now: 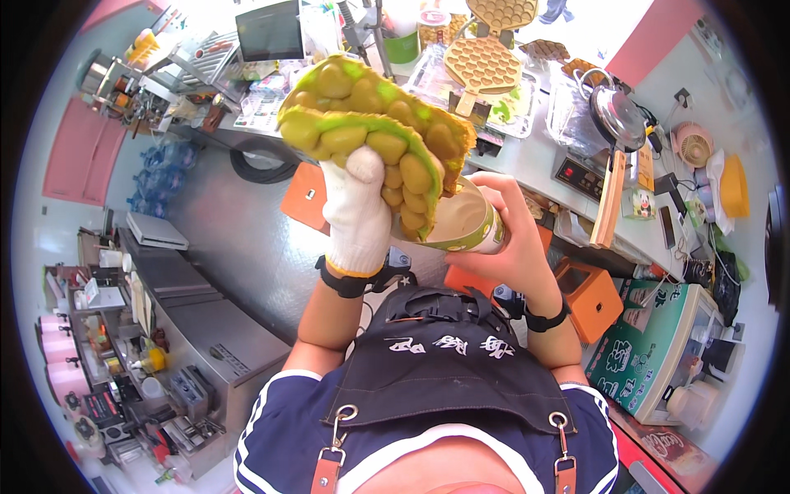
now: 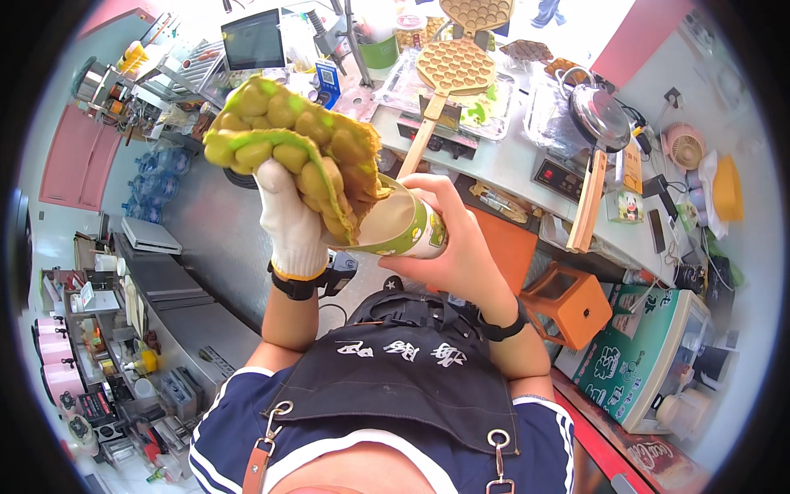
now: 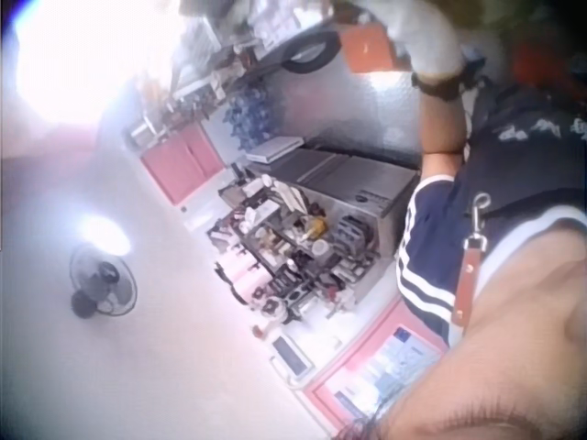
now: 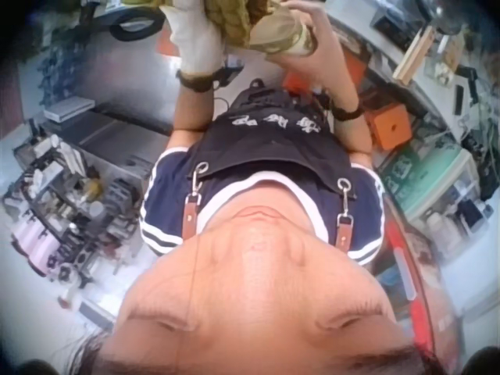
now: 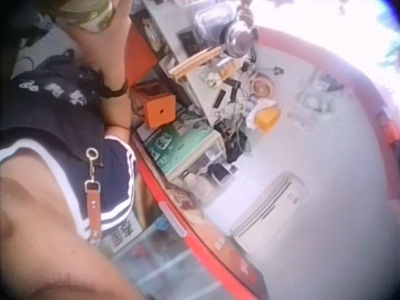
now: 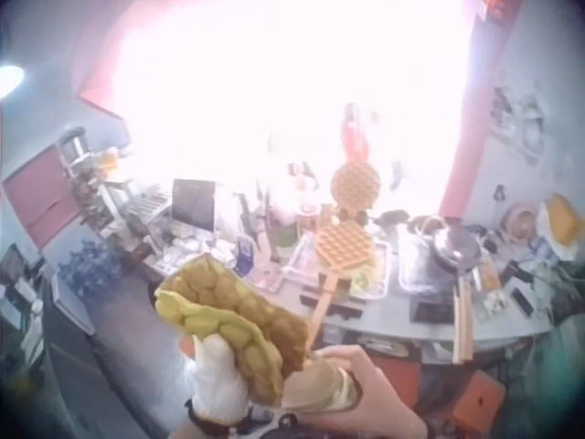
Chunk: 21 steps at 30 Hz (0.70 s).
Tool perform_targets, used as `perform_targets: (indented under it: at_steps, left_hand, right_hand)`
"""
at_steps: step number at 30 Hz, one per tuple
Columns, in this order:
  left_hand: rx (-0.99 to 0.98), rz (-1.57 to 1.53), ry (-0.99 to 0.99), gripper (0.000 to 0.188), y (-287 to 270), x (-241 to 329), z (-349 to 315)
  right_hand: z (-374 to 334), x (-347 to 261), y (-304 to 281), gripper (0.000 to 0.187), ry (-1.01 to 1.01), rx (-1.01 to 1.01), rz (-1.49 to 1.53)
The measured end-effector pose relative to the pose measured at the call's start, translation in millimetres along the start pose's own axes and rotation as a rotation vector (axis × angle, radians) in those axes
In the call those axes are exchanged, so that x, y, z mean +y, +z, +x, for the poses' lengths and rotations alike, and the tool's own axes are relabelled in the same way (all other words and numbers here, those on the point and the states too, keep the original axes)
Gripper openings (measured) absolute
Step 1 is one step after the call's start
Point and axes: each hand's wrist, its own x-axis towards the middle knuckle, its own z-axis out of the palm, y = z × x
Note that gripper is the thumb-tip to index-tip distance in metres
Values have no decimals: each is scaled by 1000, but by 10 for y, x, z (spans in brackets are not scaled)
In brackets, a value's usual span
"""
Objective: The person removes a freshly cooked bubble waffle from a waffle iron and folds it into a cone shape. They then scoop green and white ice cream into the cone and drizzle a dark sauce over the top.
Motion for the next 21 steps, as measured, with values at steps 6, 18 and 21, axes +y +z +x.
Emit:
perform_targets:
  at_steps: [6, 18, 21]
  left_hand:
    - [43, 18, 127, 72, -307, -268, -82]
    - [-156, -75, 42, 67, -146, -117, -171]
    - [-52, -171, -7, 73, -230, -84, -206]
  right_hand:
    - [-53, 42, -83, 77, -27, 79, 326]
    - [-164, 95, -56, 78, -370, 263, -174]
    - [-167, 176, -59, 78, -543, 349, -420]
